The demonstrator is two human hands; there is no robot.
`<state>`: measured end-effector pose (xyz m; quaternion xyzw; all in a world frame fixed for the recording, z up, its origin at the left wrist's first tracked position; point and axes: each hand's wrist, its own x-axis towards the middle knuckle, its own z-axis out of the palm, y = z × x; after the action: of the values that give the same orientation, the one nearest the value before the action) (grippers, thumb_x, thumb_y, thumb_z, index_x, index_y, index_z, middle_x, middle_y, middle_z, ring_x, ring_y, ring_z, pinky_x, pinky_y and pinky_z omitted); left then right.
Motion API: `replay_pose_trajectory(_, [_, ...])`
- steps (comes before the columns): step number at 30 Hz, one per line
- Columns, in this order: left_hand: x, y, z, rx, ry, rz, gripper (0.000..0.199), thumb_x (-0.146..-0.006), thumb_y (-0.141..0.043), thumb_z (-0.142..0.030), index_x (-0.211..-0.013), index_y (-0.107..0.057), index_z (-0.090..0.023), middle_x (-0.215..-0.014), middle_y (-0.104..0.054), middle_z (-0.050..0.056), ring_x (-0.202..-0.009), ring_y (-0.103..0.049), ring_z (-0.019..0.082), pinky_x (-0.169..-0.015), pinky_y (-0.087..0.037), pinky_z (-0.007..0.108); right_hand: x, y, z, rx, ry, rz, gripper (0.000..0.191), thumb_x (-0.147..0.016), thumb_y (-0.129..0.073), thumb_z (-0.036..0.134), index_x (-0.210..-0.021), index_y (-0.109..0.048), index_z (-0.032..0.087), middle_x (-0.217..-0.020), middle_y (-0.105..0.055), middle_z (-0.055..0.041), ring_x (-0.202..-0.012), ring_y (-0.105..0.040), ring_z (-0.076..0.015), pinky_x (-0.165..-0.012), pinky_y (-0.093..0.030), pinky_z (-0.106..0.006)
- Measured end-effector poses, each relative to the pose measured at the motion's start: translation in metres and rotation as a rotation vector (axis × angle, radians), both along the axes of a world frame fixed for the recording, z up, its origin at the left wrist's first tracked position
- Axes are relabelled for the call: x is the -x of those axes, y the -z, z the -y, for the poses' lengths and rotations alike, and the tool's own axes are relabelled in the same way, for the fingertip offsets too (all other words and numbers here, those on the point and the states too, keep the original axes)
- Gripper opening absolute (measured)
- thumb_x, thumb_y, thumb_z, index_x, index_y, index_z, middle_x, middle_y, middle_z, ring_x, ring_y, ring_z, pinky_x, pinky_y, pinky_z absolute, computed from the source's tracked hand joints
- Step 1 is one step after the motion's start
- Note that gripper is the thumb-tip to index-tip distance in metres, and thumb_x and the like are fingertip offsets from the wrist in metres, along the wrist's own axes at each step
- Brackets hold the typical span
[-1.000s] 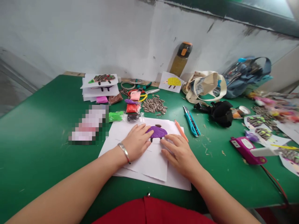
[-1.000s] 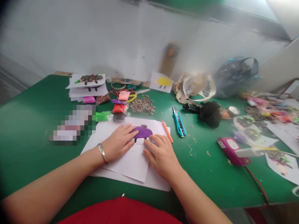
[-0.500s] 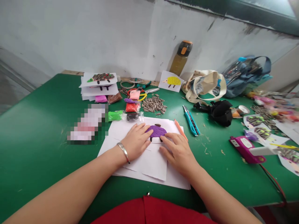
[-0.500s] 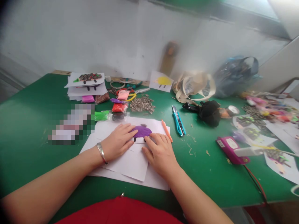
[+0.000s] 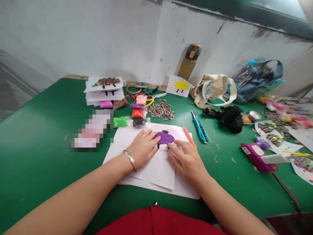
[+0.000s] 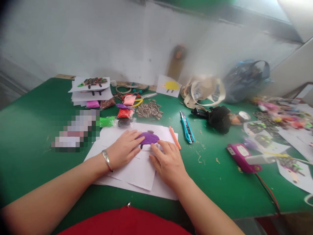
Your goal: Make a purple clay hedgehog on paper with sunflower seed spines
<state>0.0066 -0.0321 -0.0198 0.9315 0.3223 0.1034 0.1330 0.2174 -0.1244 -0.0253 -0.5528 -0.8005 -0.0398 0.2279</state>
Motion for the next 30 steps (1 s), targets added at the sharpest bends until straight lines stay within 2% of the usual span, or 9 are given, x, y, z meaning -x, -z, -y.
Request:
replay_pose_trajectory(8, [-0.0005, -0.0016, 0.002, -0.014, -0.007, -0.021, 0.041, -0.094, -0.046, -0.027, -0.132, -0.056, -0.013, -0.14, -0.052, 0.015, -0.13, -0.042, 0.034, -0.111, -0.032, 0.054, 0.0043, -0.0031, 0.0008, 0.019, -0.015, 0.023, 0.025, -0.096, -0.053, 0.031, -0.114, -0.067, 0.022, -0.113, -0.066, -0.0101, -0.105, -0.057, -0.0265, -0.093, -0.047, -0.047])
replay_pose_trajectory(16, [-0.0001, -0.0037, 0.0029, -0.004, -0.012, -0.033, 0.041, -0.095, -0.046, -0.027, -0.133, -0.055, -0.014, -0.142, -0.051, 0.014, -0.132, -0.041, 0.033, -0.111, -0.031, 0.054, 0.0033, 0.0011, 0.0002, 0.045, 0.011, 0.039, 0.036, -0.095, -0.053, 0.035, -0.126, -0.062, 0.018, -0.119, -0.064, -0.012, -0.108, -0.056, -0.0278, -0.094, -0.046, -0.048])
replay_pose_trajectory(22, [-0.0002, -0.004, 0.0024, -0.002, -0.006, -0.035, 0.041, -0.095, -0.045, -0.027, -0.132, -0.055, -0.013, -0.142, -0.051, 0.014, -0.132, -0.041, 0.033, -0.112, -0.03, 0.054, 0.0031, 0.0033, -0.0011, 0.05, 0.016, 0.058, 0.033, -0.095, -0.053, 0.036, -0.122, -0.065, 0.021, -0.118, -0.064, -0.0106, -0.108, -0.055, -0.0279, -0.095, -0.045, -0.048])
replay_pose_trajectory(27, [0.0002, -0.0037, 0.0026, -0.016, -0.004, -0.015, 0.041, -0.095, -0.044, -0.027, -0.132, -0.056, -0.013, -0.14, -0.052, 0.015, -0.131, -0.042, 0.033, -0.111, -0.032, 0.054, 0.0031, 0.0025, -0.0011, 0.054, 0.016, 0.045, 0.039, -0.096, -0.052, 0.036, -0.128, -0.061, 0.017, -0.119, -0.064, -0.0117, -0.107, -0.055, -0.0279, -0.095, -0.044, -0.047])
replay_pose_trajectory(30, [0.0002, -0.0033, 0.0032, -0.009, -0.012, -0.02, 0.041, -0.095, -0.044, -0.027, -0.132, -0.056, -0.014, -0.14, -0.052, 0.015, -0.132, -0.041, 0.034, -0.111, -0.032, 0.056, 0.003, 0.0023, -0.0008, 0.053, 0.009, 0.046, 0.034, -0.096, -0.052, 0.035, -0.123, -0.065, 0.019, -0.118, -0.064, -0.0108, -0.107, -0.055, -0.0276, -0.094, -0.044, -0.047])
